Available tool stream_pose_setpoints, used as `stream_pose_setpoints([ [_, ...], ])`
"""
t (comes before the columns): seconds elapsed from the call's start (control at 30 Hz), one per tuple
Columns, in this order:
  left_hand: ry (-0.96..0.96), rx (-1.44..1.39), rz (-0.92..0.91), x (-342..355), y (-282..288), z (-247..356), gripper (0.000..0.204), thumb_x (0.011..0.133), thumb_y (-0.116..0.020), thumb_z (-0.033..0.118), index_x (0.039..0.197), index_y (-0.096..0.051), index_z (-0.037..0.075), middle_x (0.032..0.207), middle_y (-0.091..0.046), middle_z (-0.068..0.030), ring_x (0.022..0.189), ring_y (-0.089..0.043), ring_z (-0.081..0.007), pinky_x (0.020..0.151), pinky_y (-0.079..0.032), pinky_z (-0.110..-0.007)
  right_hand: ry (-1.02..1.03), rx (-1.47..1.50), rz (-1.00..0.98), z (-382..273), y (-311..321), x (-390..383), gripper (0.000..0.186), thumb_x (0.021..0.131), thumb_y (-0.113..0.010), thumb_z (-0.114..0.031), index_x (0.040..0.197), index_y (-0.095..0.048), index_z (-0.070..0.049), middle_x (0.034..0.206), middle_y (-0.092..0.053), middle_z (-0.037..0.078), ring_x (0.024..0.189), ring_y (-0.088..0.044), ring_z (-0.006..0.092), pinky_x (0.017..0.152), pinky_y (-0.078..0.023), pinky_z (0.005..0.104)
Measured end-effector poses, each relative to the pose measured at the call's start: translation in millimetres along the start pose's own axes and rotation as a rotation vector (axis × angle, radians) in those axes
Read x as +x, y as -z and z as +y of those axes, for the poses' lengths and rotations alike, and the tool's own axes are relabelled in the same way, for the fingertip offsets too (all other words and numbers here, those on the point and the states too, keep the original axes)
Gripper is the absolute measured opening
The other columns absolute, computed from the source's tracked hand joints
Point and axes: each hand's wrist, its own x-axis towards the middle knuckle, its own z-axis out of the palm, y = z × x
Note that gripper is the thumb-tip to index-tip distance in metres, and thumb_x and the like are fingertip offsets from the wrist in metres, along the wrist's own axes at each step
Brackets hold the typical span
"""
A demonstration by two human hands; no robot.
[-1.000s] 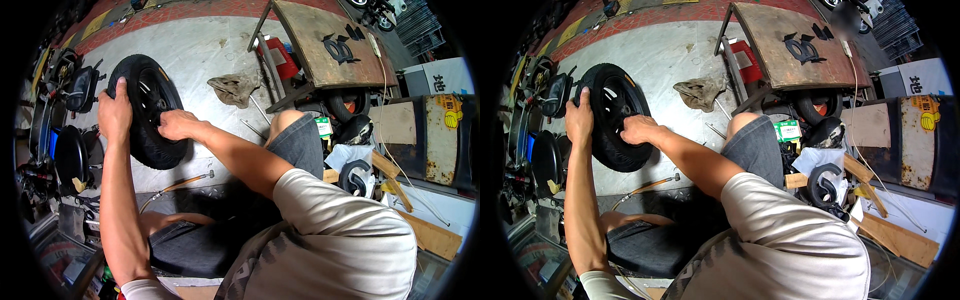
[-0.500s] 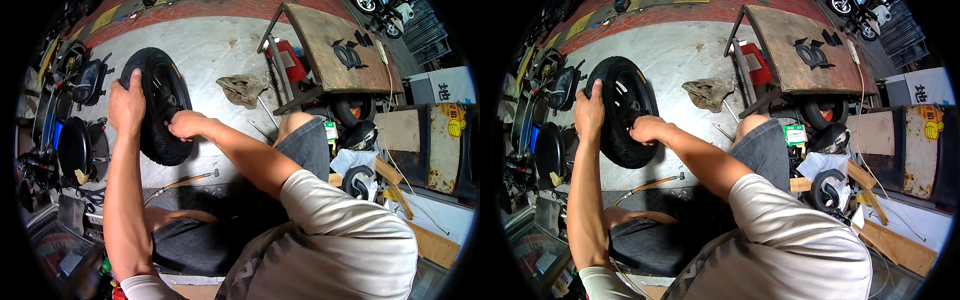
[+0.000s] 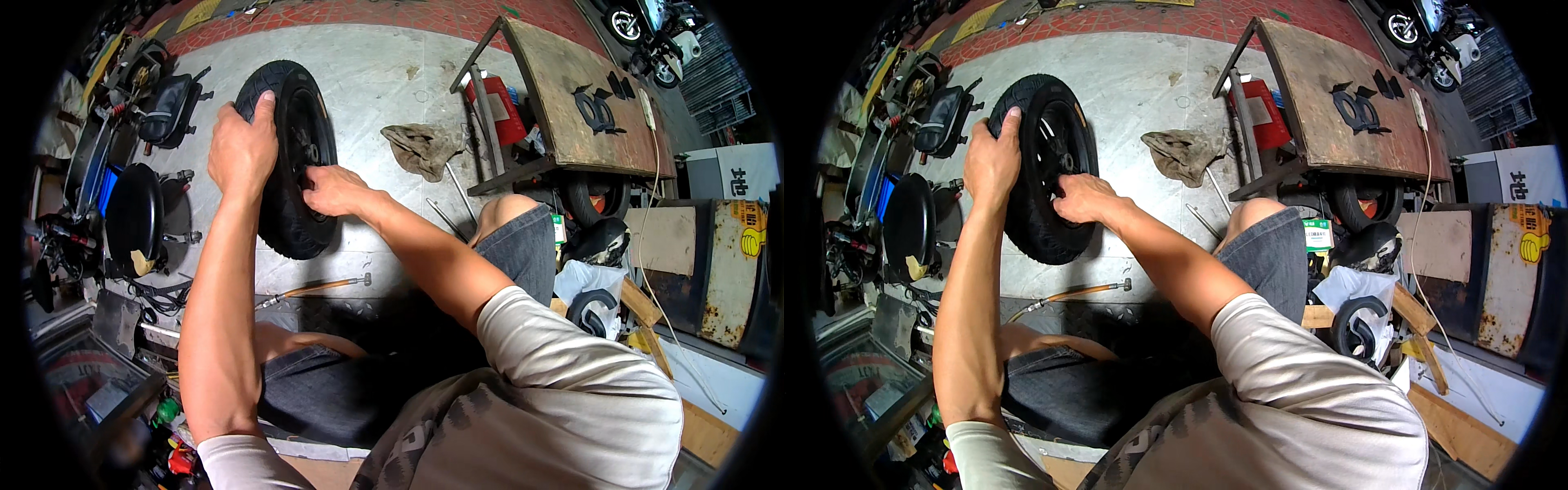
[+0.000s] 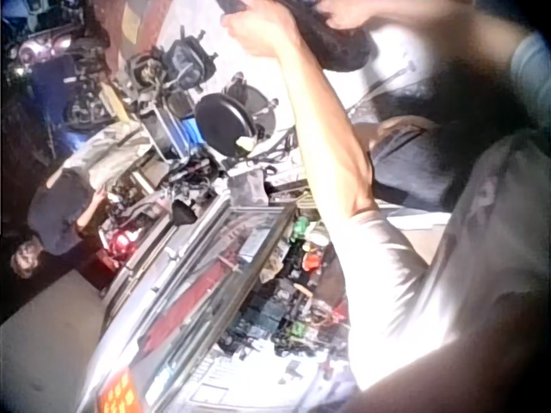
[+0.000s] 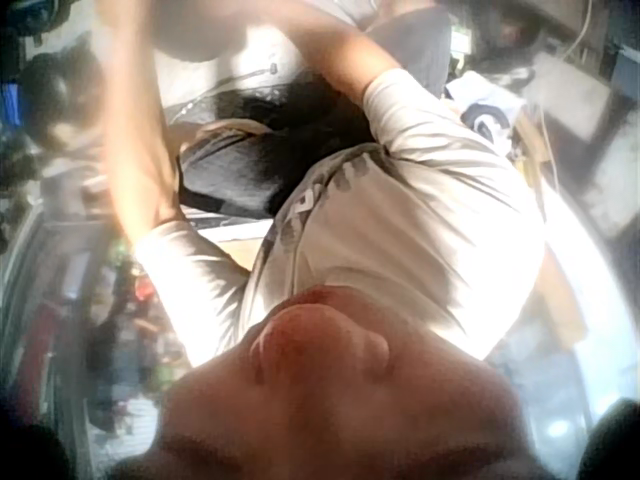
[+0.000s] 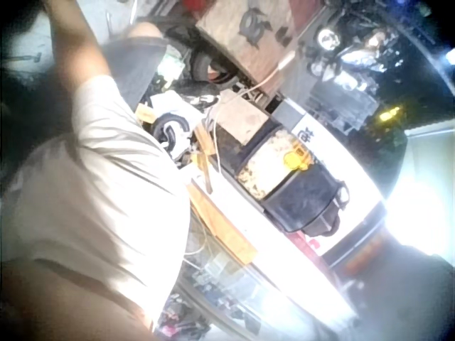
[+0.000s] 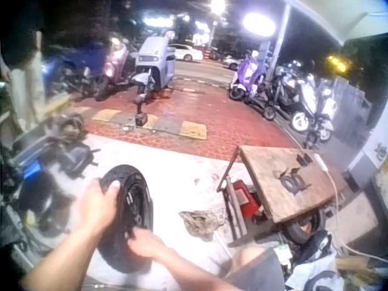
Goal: The person uses a tire iron to pry a motorcycle tire onto a rim, inflates the tire using a hose, and applies liquid to the tire bead to check for leaks while holding the tire on their lap.
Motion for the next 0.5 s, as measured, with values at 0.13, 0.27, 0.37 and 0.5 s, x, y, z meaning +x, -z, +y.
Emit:
stream_pose_setpoints([
  [0.13, 0.013, 0.009, -0.022, -2, 1, 10, 0.079, 0.098, -0.060, 0.063, 0.138, -0.059, -0.005, 0.130, -0.069, -0.0291, 0.123, -0.065, -0.0468, 0.105, -0.049, -0.054, 0.053, 0.009, 0.051, 6, -2, 0, 0.038, 0.090, -0.055, -0.028, 0.105, -0.073, 0.002, 0.107, -0.073, 0.030, 0.108, -0.068, 0.0496, 0.096, -0.054, 0.0554],
  [0.27, -0.001, -0.011, -0.010, -1, -2, 16, 0.076, 0.097, -0.061, 0.062, 0.135, -0.061, -0.004, 0.129, -0.069, -0.0288, 0.123, -0.066, -0.0463, 0.104, -0.050, -0.055, 0.098, 0.059, 0.071, 11, -1, 3, 0.034, 0.091, -0.055, -0.026, 0.101, -0.073, 0.001, 0.108, -0.073, 0.031, 0.109, -0.068, 0.0493, 0.095, -0.054, 0.0561],
  [0.37, 0.077, -0.040, -0.051, 5, 7, 14, 0.073, 0.096, -0.062, 0.061, 0.132, -0.062, -0.004, 0.129, -0.069, -0.0288, 0.122, -0.066, -0.0463, 0.103, -0.050, -0.056, -0.021, 0.099, 0.060, 4, 3, 5, 0.036, 0.096, -0.058, -0.031, 0.104, -0.073, 0.000, 0.104, -0.073, 0.030, 0.105, -0.069, 0.0479, 0.091, -0.054, 0.0556],
  [0.5, 0.198, -0.571, 0.076, 25, -15, -7, 0.051, 0.095, -0.066, 0.045, 0.111, -0.073, -0.003, 0.117, -0.072, -0.0287, 0.114, -0.068, -0.0462, 0.097, -0.052, -0.054, 0.259, 0.212, 0.807, -41, 31, -12, 0.039, 0.104, -0.061, -0.038, 0.122, -0.067, -0.004, 0.118, -0.069, 0.020, 0.111, -0.063, 0.0408, 0.097, -0.049, 0.0511],
])
